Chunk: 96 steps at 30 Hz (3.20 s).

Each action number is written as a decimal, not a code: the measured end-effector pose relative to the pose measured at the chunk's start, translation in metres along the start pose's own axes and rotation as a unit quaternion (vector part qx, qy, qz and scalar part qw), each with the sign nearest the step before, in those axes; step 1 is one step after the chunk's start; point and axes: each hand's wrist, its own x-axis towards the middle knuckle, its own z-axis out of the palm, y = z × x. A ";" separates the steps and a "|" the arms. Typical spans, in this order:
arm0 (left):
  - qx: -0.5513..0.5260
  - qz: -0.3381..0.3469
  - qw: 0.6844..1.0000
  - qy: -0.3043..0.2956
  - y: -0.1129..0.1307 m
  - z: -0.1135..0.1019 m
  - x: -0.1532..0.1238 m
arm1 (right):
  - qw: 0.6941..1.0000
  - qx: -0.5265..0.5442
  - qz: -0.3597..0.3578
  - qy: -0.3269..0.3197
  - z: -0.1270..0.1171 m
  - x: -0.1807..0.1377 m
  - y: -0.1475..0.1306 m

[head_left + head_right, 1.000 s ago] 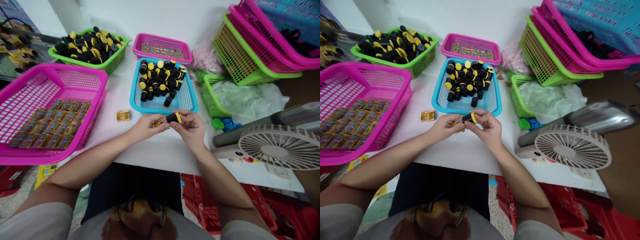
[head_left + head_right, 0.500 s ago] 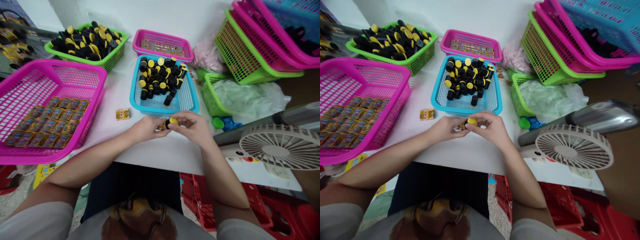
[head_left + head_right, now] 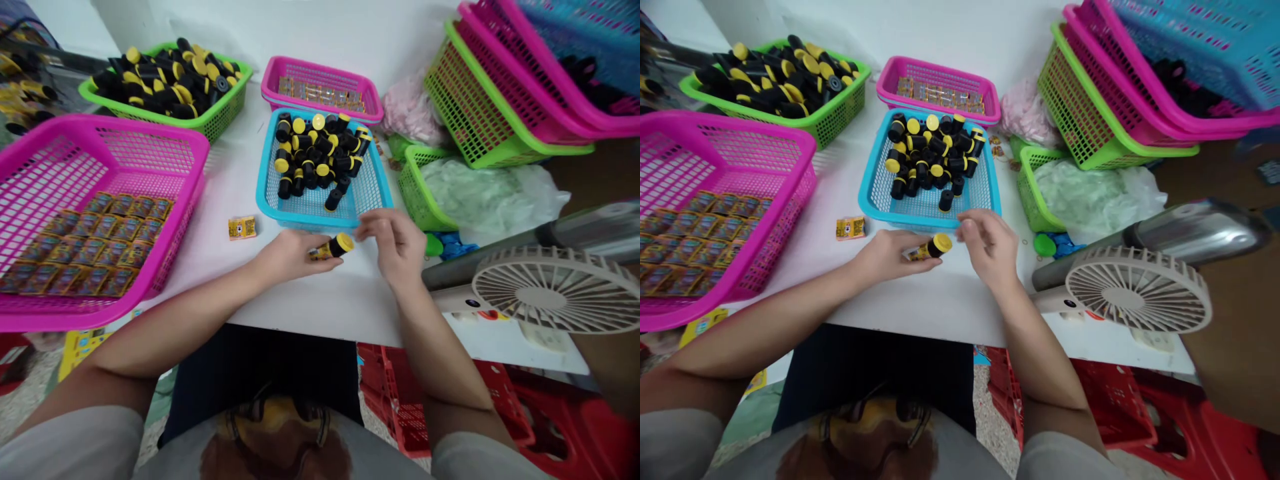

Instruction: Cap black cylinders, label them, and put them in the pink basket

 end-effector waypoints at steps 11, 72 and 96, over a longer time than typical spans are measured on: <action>-0.379 -0.214 0.900 -0.005 0.004 -0.005 0.009 | 0.949 -0.179 -0.236 -0.104 0.028 -0.014 0.007; -0.184 -0.070 0.980 0.004 0.050 -0.044 -0.019 | 0.864 -0.196 -0.458 0.077 0.019 -0.012 0.013; 0.432 -0.505 0.734 -0.142 -0.096 -0.268 -0.073 | 0.897 -0.222 -0.382 -0.032 0.034 -0.012 0.012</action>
